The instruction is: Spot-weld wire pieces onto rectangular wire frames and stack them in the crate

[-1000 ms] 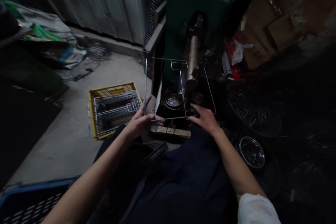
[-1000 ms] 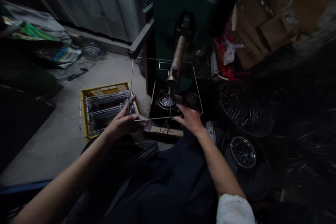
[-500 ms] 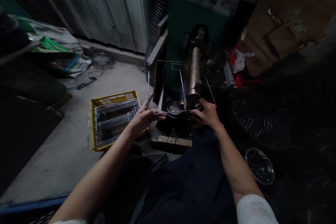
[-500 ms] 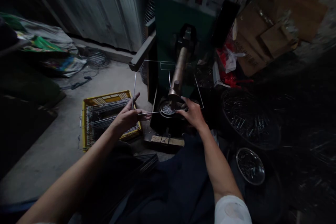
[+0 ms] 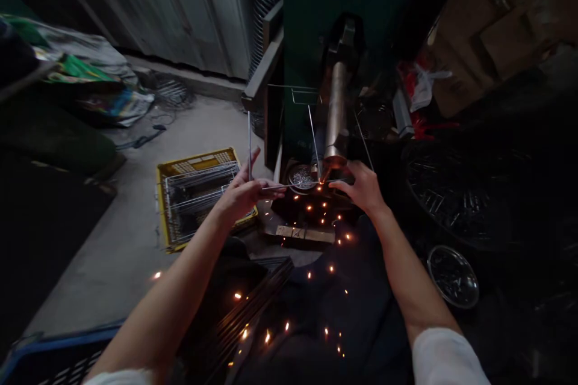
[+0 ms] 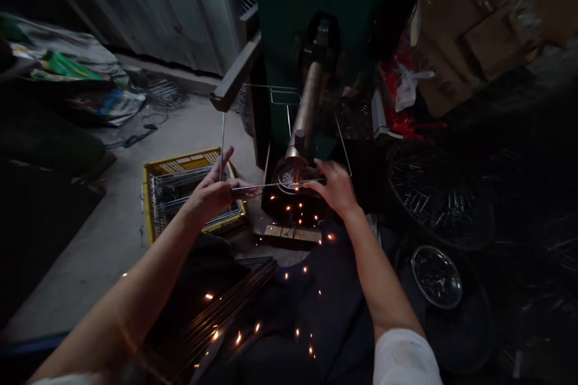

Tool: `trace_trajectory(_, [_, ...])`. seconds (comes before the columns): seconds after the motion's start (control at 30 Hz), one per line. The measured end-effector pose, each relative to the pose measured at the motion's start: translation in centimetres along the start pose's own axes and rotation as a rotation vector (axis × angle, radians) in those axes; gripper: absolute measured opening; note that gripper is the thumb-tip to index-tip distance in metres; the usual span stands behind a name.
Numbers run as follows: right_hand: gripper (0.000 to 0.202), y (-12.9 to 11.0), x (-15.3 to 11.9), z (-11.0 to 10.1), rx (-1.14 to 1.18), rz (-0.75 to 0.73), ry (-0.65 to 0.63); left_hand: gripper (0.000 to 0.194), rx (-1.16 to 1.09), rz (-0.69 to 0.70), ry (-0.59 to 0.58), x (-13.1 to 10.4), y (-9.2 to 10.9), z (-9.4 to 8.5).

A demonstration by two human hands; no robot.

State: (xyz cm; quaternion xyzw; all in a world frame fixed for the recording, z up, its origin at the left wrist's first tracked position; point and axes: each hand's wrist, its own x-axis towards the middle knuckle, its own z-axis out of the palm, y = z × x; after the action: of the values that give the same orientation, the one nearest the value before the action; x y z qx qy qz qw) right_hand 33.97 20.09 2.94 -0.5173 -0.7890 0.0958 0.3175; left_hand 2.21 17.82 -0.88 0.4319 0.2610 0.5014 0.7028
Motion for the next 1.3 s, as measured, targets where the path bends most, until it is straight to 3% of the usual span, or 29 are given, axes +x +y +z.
trace_trajectory(0.07, [0.061,1.1,-0.5,-0.8,-0.076,0.058,0.145,0.1,0.001,-0.005,-0.004,-0.1,0.2,0.1])
trace_trajectory(0.13, [0.063,2.6,-0.9,-1.5,-0.058,0.212,0.268,0.102,0.014,-0.008,-0.006,-0.2,0.3,0.3])
trace_trajectory(0.23, [0.057,4.4,-1.2,-1.6,0.236,0.491,0.236,0.103,0.028,-0.001,-0.007,-0.2,0.4,0.4])
trace_trajectory(0.3, [0.055,4.9,-1.1,-1.3,0.465,0.596,0.193,0.102,0.03,0.005,-0.01,-0.2,0.4,0.4])
trace_trajectory(0.47, [0.046,4.6,-0.9,-0.7,0.699,0.682,0.242,0.103,0.03,0.0,-0.021,-0.4,0.4,0.4])
trace_trajectory(0.7, [0.034,4.4,-0.8,-1.0,0.723,0.692,0.26,0.105,0.088,-0.025,0.021,-0.3,0.6,0.5])
trace_trajectory(0.83, [0.033,3.6,-0.8,-1.3,0.706,0.686,0.254,0.107,0.1,-0.037,0.035,-1.0,1.2,1.9])
trace_trajectory(0.93, [0.036,2.1,-4.1,-1.2,0.708,0.677,0.205,0.104,0.124,-0.04,0.103,-4.6,0.9,3.3])
trace_trajectory(1.0, [0.04,0.9,-8.8,-1.1,0.729,0.681,0.119,0.098,0.131,-0.081,0.169,-8.9,-0.1,3.8])
trace_trajectory(1.03, [0.041,0.3,-11.7,-1.1,0.749,0.685,0.04,0.092,0.136,-0.126,0.171,-11.4,-0.7,3.9])
trace_trajectory(1.1, [0.04,-0.9,-17.8,-1.5,0.774,0.734,-0.236,0.085,0.187,-0.232,0.178,-16.6,-2.0,4.0])
trace_trajectory(1.17, [0.038,-2.4,-23.2,-2.4,0.812,0.803,-0.428,0.087,0.254,-0.372,0.182,-21.1,-2.8,4.2])
trace_trajectory(1.23, [0.038,-3.9,-26.6,-3.8,0.864,0.847,-0.561,0.09,0.38,-0.481,0.239,-24.3,-3.0,4.9])
trace_trajectory(1.3, [0.037,-5.0,-28.0,-5.2,0.918,0.855,-0.637,0.093,0.545,-0.496,0.364,-25.8,-2.8,6.0])
